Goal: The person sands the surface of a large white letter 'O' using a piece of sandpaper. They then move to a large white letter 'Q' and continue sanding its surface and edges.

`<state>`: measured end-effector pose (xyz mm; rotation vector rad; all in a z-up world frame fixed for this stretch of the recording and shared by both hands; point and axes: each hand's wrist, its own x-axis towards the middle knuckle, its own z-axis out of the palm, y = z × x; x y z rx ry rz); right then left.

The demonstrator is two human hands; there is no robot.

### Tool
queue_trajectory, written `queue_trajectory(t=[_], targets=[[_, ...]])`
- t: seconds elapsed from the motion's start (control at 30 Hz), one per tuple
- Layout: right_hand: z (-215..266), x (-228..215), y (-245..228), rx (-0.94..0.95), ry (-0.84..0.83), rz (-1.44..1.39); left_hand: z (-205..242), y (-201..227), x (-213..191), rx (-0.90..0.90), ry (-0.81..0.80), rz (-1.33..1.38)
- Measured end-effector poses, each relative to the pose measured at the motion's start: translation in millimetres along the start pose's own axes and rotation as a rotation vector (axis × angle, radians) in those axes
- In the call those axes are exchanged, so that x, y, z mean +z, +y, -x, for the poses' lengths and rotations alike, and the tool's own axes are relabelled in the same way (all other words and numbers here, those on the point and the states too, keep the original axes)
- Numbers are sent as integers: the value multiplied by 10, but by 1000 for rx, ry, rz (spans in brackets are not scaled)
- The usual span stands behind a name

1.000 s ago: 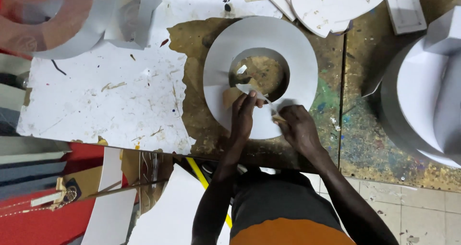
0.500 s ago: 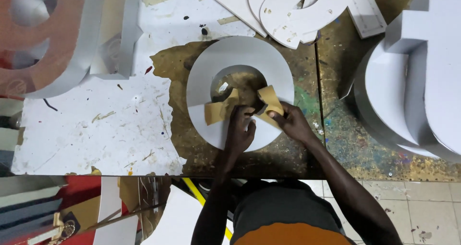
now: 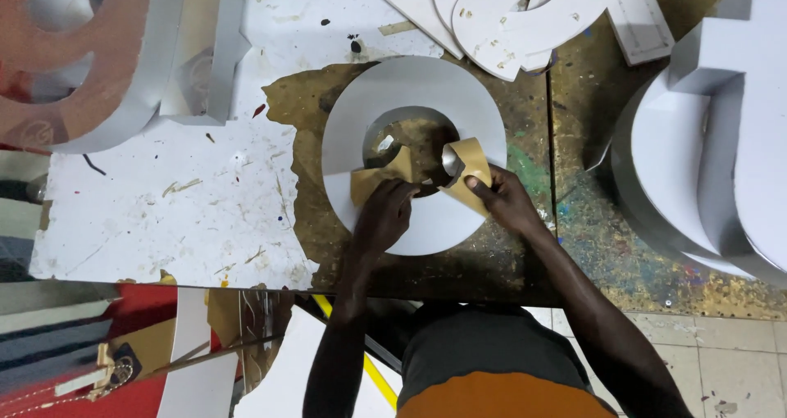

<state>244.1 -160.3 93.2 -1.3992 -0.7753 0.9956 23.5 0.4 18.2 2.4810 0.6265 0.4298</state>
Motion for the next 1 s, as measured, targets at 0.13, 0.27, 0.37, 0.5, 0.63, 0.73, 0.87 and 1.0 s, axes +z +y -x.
queue_trajectory(t=[0.13,0.27,0.37,0.5,0.63,0.73,0.87,1.0], targets=[[-56,-44,114,-12,0,26,-168,81,-104,78,-127,-93],[-61,-49,119,-13,1,28,-258,-61,87,130,-362,-345],[-77,-72,180,-13,-3,29,-331,-79,70,227,-430,-447],[-71,-69,129,-25,-3,34,-411,58,-68,410,-384,-585],[-54,-89,80,-25,-5,37,-446,15,-168,423,-352,-374],[-63,-84,77,-14,-6,37,-349,-400,-35,265,-205,-230],[-44,-62,88,-5,9,17,-336,-550,-29,193,-40,-198],[-57,-60,42,-1,6,42,-344,-186,-194,39,-1,-18]])
